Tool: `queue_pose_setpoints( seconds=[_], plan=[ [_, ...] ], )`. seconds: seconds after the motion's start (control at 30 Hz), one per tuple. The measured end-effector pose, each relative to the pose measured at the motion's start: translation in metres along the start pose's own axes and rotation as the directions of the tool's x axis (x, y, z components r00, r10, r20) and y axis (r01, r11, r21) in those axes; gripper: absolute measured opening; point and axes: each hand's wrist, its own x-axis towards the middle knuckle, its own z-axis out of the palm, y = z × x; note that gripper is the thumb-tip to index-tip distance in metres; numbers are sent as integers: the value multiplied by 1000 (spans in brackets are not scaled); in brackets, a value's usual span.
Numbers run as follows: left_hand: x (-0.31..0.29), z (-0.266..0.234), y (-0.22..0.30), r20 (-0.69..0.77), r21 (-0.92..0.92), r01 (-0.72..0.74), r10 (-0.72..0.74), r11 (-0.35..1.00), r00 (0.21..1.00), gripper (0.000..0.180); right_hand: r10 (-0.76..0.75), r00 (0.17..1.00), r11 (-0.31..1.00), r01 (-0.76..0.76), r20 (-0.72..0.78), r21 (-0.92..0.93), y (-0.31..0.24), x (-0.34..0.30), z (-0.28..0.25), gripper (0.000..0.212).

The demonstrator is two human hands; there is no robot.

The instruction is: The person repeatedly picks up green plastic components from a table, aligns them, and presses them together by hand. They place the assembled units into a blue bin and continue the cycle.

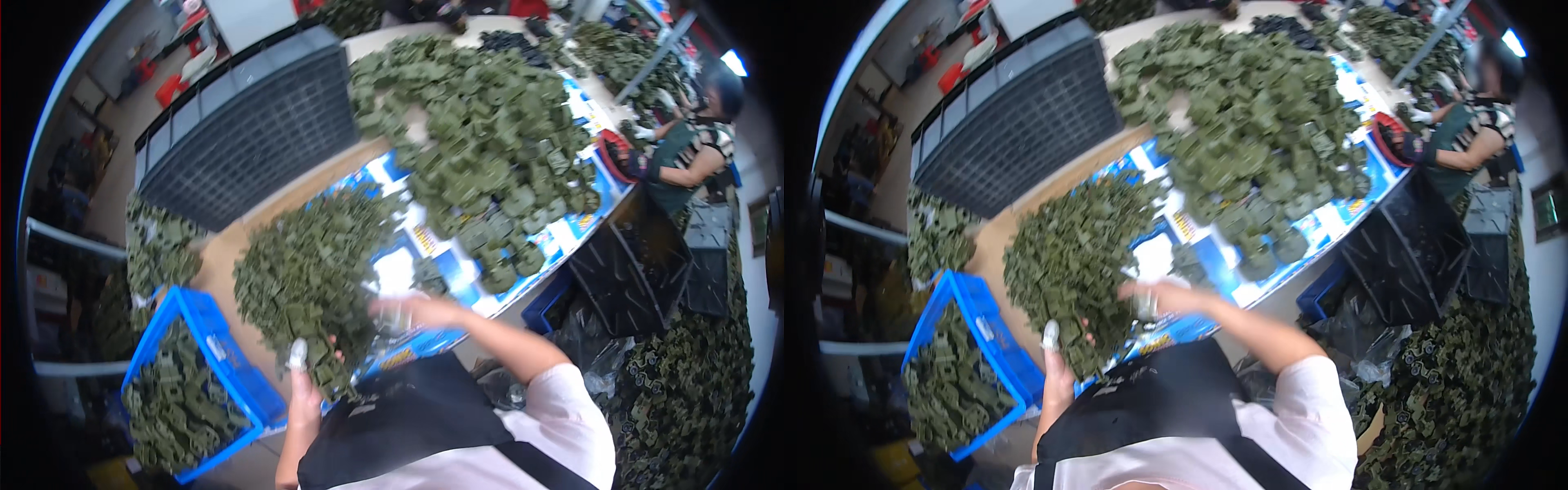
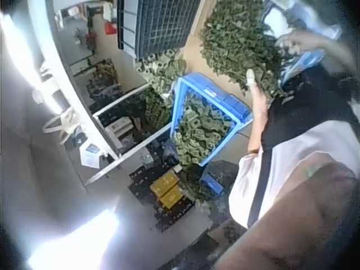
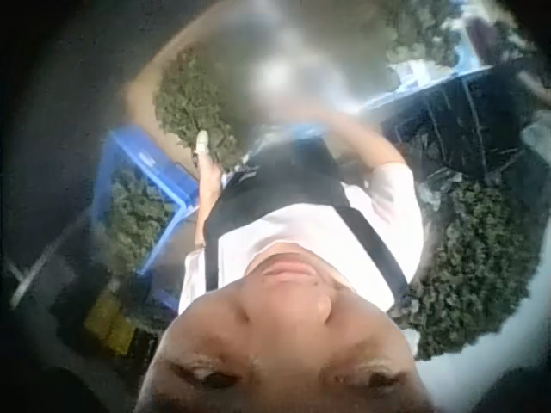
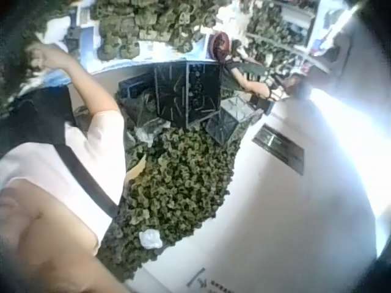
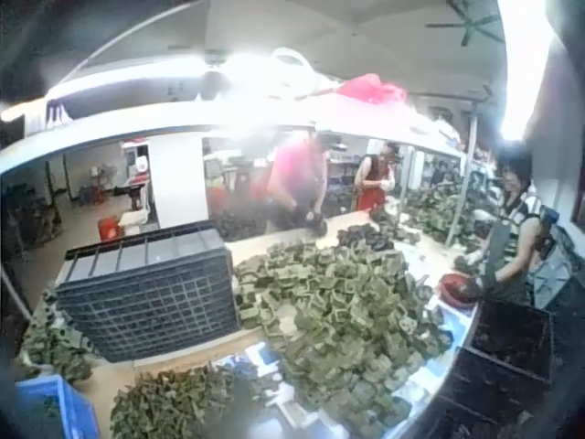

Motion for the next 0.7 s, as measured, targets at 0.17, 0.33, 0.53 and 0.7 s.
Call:
queue_pose_setpoints(
  seconds=[0.17, 0.33, 0.53, 0.7],
  plan=[
    [3, 7, -13, 33, 38, 76, -77, 996, 996, 52, 79, 993, 993, -71, 84, -90, 1, -62, 77, 22],
    [3, 26, -14, 41, 122, 52, -58, 991, 997, 57, -58, 998, 976, 63, 30, -207, -13, -80, 83, 24],
    [4, 33, -11, 43, 259, 16, -29, 966, 999, 61, -50, 992, 965, 18, -117, -261, -11, -83, 73, 22],
    [19, 46, -26, -43, 219, 256, -253, 942, 967, 66, -145, 958, 972, 91, -248, -216, -45, -91, 55, 22]
  ],
)
